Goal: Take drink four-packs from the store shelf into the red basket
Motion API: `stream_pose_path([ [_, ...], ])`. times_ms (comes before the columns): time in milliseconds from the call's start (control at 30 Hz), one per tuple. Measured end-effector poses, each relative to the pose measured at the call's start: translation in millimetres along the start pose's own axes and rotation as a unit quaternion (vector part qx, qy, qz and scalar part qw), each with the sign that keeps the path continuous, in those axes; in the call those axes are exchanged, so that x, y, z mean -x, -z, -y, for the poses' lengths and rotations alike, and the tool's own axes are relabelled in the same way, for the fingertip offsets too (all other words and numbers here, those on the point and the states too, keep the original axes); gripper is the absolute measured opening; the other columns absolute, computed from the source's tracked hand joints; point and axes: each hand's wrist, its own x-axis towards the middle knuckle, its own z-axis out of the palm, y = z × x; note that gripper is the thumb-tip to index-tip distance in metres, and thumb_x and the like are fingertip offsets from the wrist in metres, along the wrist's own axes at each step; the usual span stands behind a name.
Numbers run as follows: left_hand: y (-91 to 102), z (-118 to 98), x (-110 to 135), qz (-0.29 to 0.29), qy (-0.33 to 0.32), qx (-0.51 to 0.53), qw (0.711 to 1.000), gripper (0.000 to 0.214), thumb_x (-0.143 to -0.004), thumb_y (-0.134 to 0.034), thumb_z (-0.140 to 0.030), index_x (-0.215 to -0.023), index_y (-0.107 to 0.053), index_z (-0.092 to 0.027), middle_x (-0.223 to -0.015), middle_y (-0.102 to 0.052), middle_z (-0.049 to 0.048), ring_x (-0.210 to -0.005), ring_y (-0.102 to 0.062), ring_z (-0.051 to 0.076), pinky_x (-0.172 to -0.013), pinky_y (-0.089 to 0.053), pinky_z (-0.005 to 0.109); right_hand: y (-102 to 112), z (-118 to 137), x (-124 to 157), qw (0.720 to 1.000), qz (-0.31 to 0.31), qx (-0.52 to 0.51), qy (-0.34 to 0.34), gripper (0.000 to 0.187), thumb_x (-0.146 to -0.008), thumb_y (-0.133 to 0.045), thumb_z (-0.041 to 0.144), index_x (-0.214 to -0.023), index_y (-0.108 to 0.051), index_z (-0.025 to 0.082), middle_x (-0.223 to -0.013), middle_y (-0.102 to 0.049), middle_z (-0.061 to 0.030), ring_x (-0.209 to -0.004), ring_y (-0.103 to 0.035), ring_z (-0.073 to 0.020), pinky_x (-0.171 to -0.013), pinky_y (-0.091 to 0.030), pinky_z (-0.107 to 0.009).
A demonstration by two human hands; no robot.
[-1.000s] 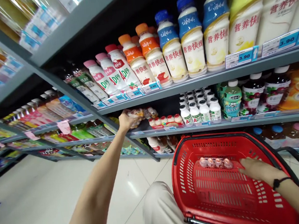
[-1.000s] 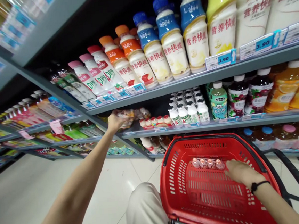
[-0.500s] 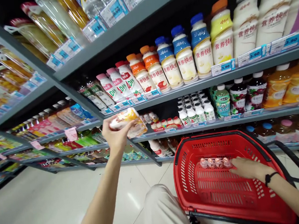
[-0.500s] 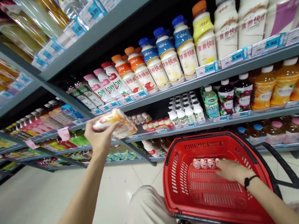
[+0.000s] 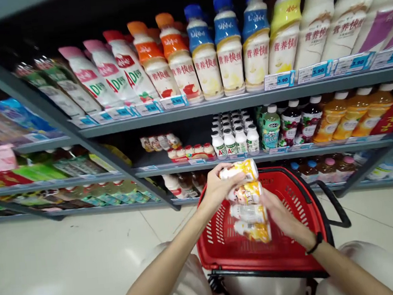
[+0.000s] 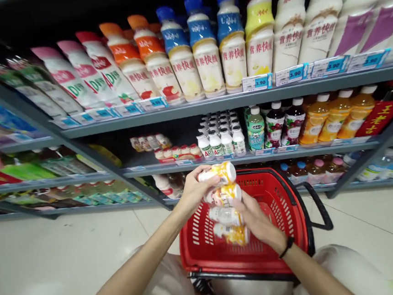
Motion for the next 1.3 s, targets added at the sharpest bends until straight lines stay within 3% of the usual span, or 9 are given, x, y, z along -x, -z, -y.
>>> stream_pose_path([
  [100, -8.8, 28, -9, 0.029, -0.013, -0.050, 0.998, 0.055, -0.052, -0.095, -0.035, -0.094, -0.068, -0.012, -0.085, -0.067, 0.0020, -0.072, -0.060, 0.012, -0.065, -0.048, 0.021, 2, -21, -4, 0.994, -0.104, 0.012, -0.036, 0.060, -0.065, -0.089, 0.053, -0.107, -0.067, 0.016, -0.103, -0.074, -0.0092, -0.084, -0.069, -0.0233, -0.075, -0.055, -0.034],
  [233, -19.9, 55, -15, 0.070, 0.027, 0.034, 0.997, 0.058, -0.060, -0.092, -0.040, -0.103, -0.065, -0.013, -0.100, -0.071, 0.0072, -0.087, -0.066, 0.017, -0.079, -0.053, 0.027, 4, -35, -11, 0.987, -0.141, -0.065, -0.048, 0.053, -0.074, -0.085, 0.049, -0.111, -0.068, 0.015, -0.103, -0.075, -0.0092, -0.082, -0.071, -0.0220, -0.075, -0.057, -0.033],
  [367, -18.5, 65, -12, 0.164, 0.029, 0.037, 0.985, 0.064, -0.066, -0.089, -0.038, -0.118, -0.059, -0.015, -0.121, -0.068, 0.0118, -0.108, -0.066, 0.023, -0.091, -0.053, 0.031, 7, -18, -24, 0.960, -0.219, -0.171, -0.039, 0.054, -0.076, -0.081, 0.053, -0.115, -0.068, 0.018, -0.105, -0.075, -0.0073, -0.083, -0.072, -0.0218, -0.075, -0.060, -0.033],
  [533, 2.6, 74, -8, 0.293, 0.101, -0.062, 0.949, 0.054, -0.071, -0.086, -0.040, -0.111, -0.064, -0.011, -0.108, -0.072, 0.0108, -0.095, -0.068, 0.023, -0.084, -0.054, 0.034, 25, 11, -38, 0.946, -0.239, -0.220, 0.016, 0.049, -0.083, -0.073, 0.056, -0.116, -0.069, 0.020, -0.112, -0.075, -0.0058, -0.094, -0.073, -0.0222, -0.088, -0.060, -0.036],
  [733, 20.5, 66, -22, 0.210, 0.102, -0.044, 0.971, 0.046, -0.067, -0.088, -0.039, -0.099, -0.068, -0.012, -0.096, -0.075, 0.0066, -0.084, -0.068, 0.020, -0.077, -0.055, 0.031, 47, 35, -38, 0.949, -0.195, -0.240, 0.065, 0.049, -0.088, -0.070, 0.050, -0.129, -0.066, 0.025, -0.134, -0.067, -0.0044, -0.122, -0.063, -0.0230, -0.109, -0.049, -0.042],
  [833, 29.0, 54, -33, 0.128, 0.096, -0.017, 0.987, 0.060, -0.062, -0.090, -0.040, -0.111, -0.070, -0.013, -0.106, -0.075, 0.0089, -0.089, -0.070, 0.022, -0.081, -0.056, 0.033, 53, 40, -39, 0.955, -0.163, -0.239, 0.067, 0.052, -0.085, -0.072, 0.052, -0.129, -0.066, 0.027, -0.139, -0.064, -0.0052, -0.129, -0.059, -0.0258, -0.111, -0.048, -0.045],
  [933, 32.1, 44, -40, 0.060, 0.111, 0.030, 0.992, 0.068, -0.058, -0.093, -0.041, -0.115, -0.071, -0.013, -0.106, -0.076, 0.0095, -0.085, -0.070, 0.021, -0.076, -0.056, 0.030, 59, 39, -39, 0.961, -0.148, -0.227, 0.061, 0.049, -0.081, -0.078, 0.046, -0.125, -0.068, 0.027, -0.134, -0.067, -0.0055, -0.125, -0.062, -0.0268, -0.106, -0.051, -0.047],
  [1133, 31.4, 33, -44, -0.019, 0.128, 0.137, 0.982, 0.047, -0.059, -0.090, -0.047, -0.084, -0.070, -0.013, -0.074, -0.071, 0.0025, -0.060, -0.063, 0.014, -0.057, -0.051, 0.023, 70, 34, -33, 0.991, -0.115, -0.064, 0.010, 0.048, -0.067, -0.090, 0.037, -0.108, -0.074, 0.019, -0.107, -0.076, -0.0075, -0.093, -0.072, -0.0241, -0.091, -0.060, -0.040],
  [1300, 39.3, 40, -38, -0.013, 0.072, 0.107, 0.992, 0.048, -0.064, -0.087, -0.047, -0.092, -0.068, -0.014, -0.073, -0.067, 0.0008, -0.063, -0.062, 0.015, -0.060, -0.052, 0.024, 61, 23, -30, 0.991, -0.128, -0.020, 0.025, 0.043, -0.071, -0.088, 0.037, -0.106, -0.071, 0.020, -0.103, -0.075, -0.0058, -0.087, -0.070, -0.0197, -0.076, -0.060, -0.031],
])
